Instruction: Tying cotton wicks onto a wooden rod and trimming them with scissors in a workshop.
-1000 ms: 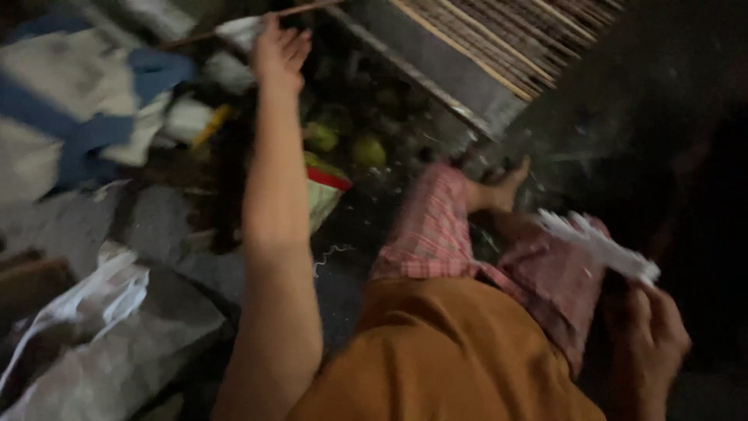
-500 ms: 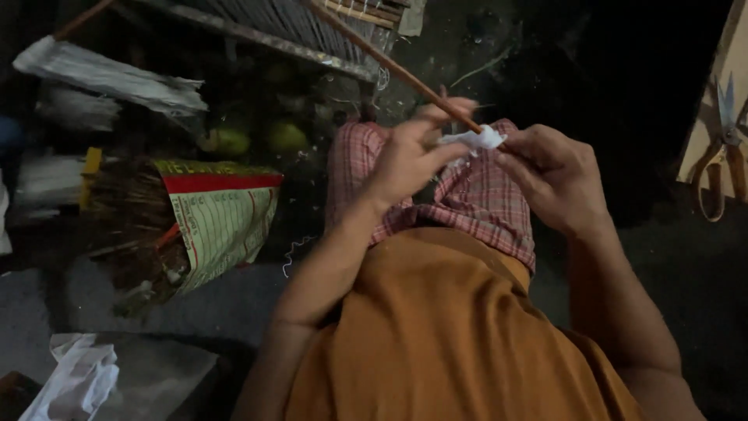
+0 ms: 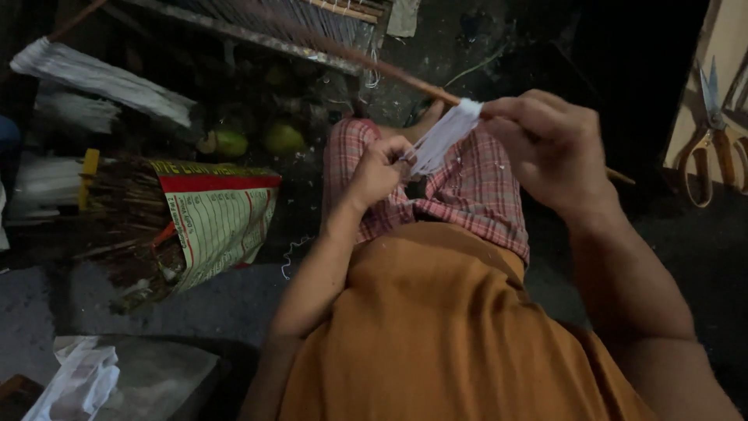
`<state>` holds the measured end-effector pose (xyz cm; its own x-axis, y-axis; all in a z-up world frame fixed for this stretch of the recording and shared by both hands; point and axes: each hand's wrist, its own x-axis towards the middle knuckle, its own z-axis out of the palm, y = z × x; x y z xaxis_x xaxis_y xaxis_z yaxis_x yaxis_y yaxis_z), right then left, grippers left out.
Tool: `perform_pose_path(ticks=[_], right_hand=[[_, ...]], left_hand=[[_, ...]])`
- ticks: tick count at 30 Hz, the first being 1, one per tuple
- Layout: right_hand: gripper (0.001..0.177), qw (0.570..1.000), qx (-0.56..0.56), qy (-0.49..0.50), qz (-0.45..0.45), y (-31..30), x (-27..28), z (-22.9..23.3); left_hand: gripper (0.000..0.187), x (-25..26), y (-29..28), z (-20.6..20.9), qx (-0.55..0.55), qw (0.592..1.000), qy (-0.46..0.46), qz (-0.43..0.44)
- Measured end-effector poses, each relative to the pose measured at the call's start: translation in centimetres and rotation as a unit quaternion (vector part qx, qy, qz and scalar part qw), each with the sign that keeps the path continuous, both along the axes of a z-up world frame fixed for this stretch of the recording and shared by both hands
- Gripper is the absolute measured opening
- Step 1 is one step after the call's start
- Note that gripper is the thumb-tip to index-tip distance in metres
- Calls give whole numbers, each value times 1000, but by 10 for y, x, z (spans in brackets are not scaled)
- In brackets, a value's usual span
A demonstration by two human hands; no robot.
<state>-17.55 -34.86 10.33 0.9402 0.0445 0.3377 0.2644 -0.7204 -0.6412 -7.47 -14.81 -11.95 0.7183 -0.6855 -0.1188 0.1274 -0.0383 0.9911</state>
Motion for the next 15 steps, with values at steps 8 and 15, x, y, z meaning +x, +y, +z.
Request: perform_pose_path(ticks=[8, 15], right_hand=[[20, 999, 16, -42, -1, -21, -13, -6], [6, 988, 103, -86, -74, -39, -32, 32]], left_hand=[[20, -1, 2, -38, -200, 941, 272, 10], [24, -15, 4, -100, 108, 991, 55, 50]])
